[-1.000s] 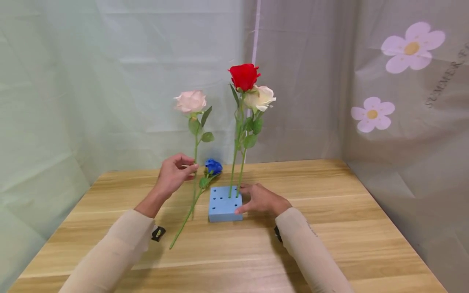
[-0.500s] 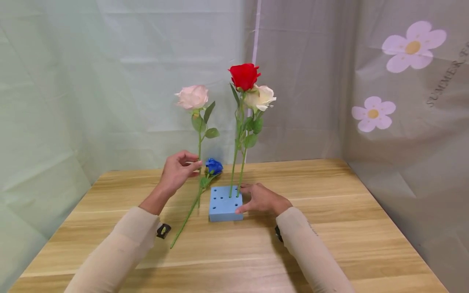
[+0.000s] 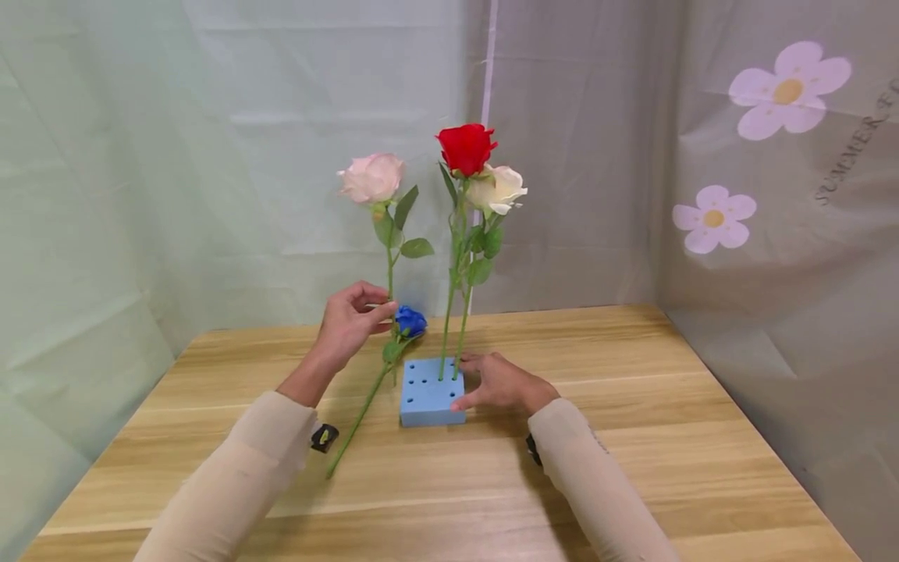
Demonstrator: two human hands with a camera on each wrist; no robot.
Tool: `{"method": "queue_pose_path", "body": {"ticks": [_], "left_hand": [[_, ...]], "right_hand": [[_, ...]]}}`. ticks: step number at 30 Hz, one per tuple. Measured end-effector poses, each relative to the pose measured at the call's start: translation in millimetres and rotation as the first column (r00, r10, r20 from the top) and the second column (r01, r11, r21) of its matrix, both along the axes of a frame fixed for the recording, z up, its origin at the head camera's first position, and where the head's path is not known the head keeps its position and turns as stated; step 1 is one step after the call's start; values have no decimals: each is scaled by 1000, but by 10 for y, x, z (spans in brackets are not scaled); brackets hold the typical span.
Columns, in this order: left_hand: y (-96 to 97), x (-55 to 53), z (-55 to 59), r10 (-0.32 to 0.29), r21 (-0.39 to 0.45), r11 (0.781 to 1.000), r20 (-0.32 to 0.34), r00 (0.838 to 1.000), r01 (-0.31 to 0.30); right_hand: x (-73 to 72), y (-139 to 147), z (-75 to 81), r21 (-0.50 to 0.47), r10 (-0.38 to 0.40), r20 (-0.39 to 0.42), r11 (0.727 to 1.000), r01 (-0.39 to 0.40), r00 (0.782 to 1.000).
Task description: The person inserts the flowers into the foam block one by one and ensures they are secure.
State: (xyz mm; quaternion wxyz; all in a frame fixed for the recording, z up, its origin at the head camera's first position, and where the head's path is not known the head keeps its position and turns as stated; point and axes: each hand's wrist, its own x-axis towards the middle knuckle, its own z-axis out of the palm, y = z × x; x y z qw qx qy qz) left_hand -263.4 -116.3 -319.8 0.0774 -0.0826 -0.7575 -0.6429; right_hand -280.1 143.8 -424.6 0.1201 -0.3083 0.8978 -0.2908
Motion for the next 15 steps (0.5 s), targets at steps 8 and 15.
{"method": "queue_pose_path", "body": {"ticks": [8, 15], "left_hand": [[74, -14, 19, -26, 58, 998, 2, 1000, 26], [148, -22, 21, -34, 87, 996, 6, 999, 33]], "right_hand": [[-2, 8, 3, -10, 2, -7, 1000, -2, 1000], [-7, 1, -12, -5, 8, -16, 1000, -8, 1000]]}}
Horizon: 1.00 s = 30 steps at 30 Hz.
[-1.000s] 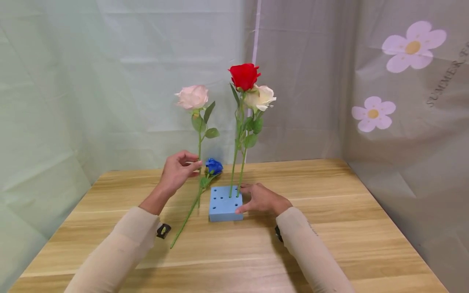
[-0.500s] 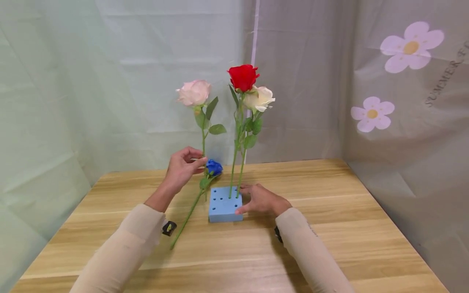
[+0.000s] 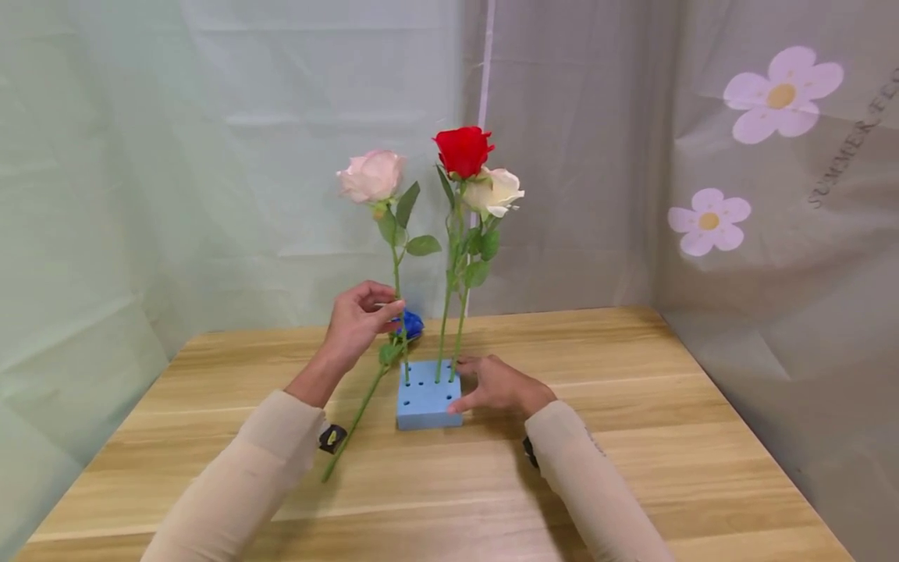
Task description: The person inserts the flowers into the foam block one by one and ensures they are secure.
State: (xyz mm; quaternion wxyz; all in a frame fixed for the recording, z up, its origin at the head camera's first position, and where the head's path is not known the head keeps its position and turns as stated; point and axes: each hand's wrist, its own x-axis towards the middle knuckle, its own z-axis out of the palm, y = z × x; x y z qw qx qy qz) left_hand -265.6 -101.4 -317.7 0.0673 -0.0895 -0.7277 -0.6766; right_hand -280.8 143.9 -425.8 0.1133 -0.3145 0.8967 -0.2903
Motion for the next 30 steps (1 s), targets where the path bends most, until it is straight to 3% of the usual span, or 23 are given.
{"method": "queue_pose_path", "body": {"ticks": [18, 30], "left_hand": [[127, -26, -86, -27, 6, 1000, -54, 998, 27], [168, -40, -109, -16, -14, 1000, -79, 997, 15]], "right_hand": [[-16, 34, -2, -2, -8, -4, 1000, 8, 1000], [-34, 15, -21, -7, 5, -9, 1000, -5, 1000]]}}
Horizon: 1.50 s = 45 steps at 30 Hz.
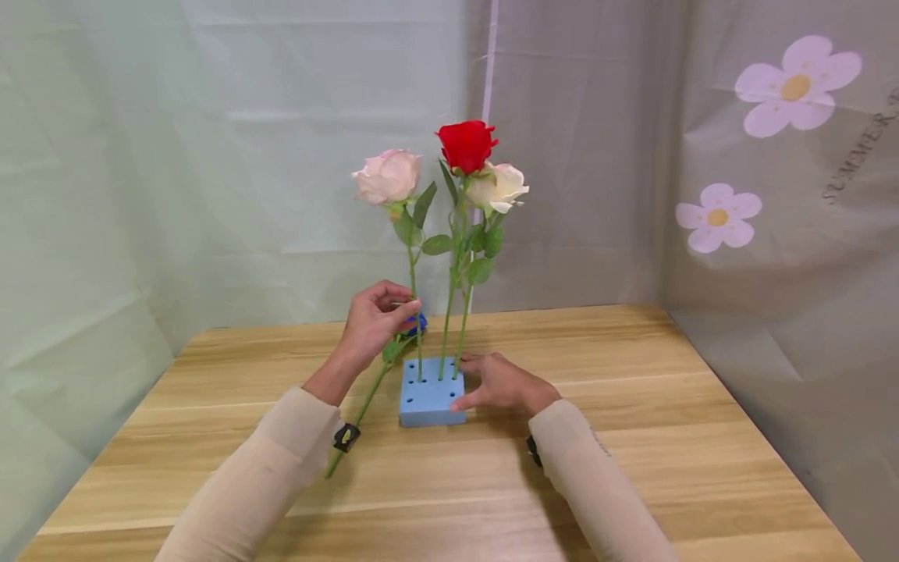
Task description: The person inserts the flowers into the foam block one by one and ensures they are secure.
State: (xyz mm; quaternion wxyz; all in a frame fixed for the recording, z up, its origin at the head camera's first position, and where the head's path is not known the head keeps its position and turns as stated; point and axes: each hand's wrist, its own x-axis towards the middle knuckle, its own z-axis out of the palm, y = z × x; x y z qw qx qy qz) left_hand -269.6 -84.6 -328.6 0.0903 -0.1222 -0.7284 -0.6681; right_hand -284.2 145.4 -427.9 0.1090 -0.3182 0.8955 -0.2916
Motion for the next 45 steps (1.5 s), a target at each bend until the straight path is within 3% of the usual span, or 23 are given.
{"method": "queue_pose_path", "body": {"ticks": [21, 30, 45], "left_hand": [[-4, -19, -17, 12, -10, 1000, -19, 1000, -12], [-1, -28, -114, -23, -22, 999, -1, 1000, 23], [-6, -37, -181, -8, -25, 1000, 6, 1000, 9]], "right_hand": [[16, -16, 11, 18, -17, -2, 1000, 17, 1000], [5, -18, 29, 9, -2, -25, 1000, 2, 1000], [6, -11, 32, 7, -3, -18, 1000, 3, 1000]]}}
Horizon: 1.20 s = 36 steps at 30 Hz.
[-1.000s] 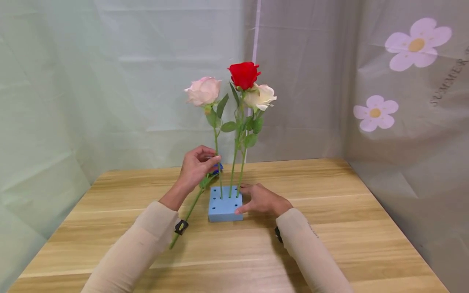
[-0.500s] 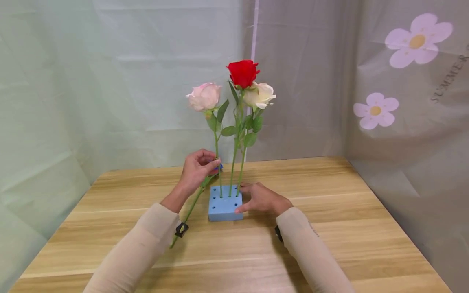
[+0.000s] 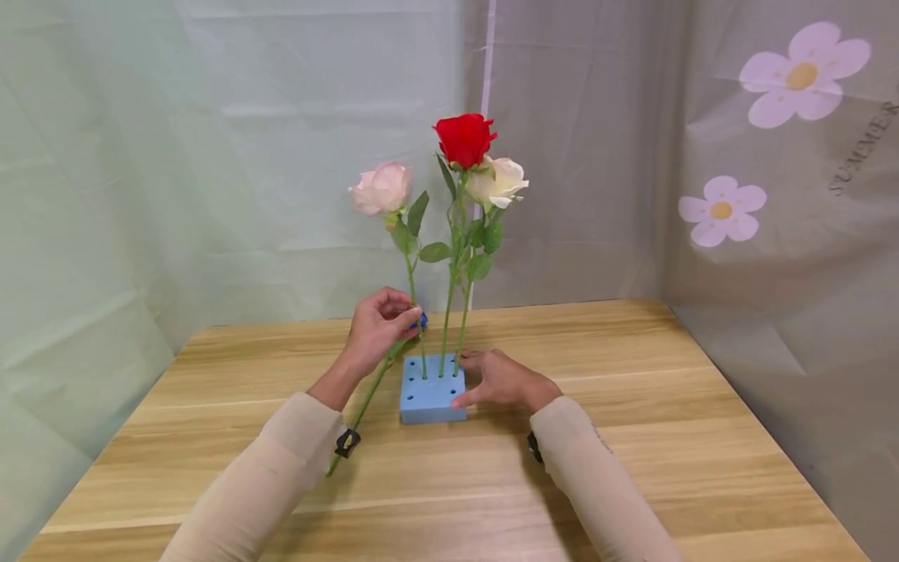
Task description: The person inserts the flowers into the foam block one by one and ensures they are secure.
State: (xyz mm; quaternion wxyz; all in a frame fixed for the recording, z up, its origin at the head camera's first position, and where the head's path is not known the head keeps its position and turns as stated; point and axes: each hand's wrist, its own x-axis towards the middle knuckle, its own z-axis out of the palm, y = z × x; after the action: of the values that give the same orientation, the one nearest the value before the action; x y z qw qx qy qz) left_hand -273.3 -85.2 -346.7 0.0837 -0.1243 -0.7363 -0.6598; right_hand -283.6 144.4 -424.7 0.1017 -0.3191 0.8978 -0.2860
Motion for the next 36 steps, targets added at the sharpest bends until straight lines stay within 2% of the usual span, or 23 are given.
{"method": "queue_pose_path", "body": {"ticks": [10, 18, 24, 30, 36], "left_hand": [[14, 19, -18, 10, -9, 1000, 10, 1000, -10], [21, 37, -70, -12, 18, 1000, 37, 999, 11], [39, 42, -80, -12, 16, 1000, 14, 1000, 12], [39, 35, -91, 13, -27, 1000, -24, 1000, -14], [44, 16, -92, 2, -60, 998, -43, 999, -5]], "right_hand": [[-6, 3, -10, -3, -4, 7, 1000, 4, 1000], [-6, 6, -18, -13, -1, 16, 1000, 1, 1000], [11, 12, -15, -17, 0, 7, 1000, 0, 1000], [14, 3, -18, -18, -5, 23, 1000, 5, 1000], [3, 6, -23, -18, -15, 21, 1000, 15, 1000]]}}
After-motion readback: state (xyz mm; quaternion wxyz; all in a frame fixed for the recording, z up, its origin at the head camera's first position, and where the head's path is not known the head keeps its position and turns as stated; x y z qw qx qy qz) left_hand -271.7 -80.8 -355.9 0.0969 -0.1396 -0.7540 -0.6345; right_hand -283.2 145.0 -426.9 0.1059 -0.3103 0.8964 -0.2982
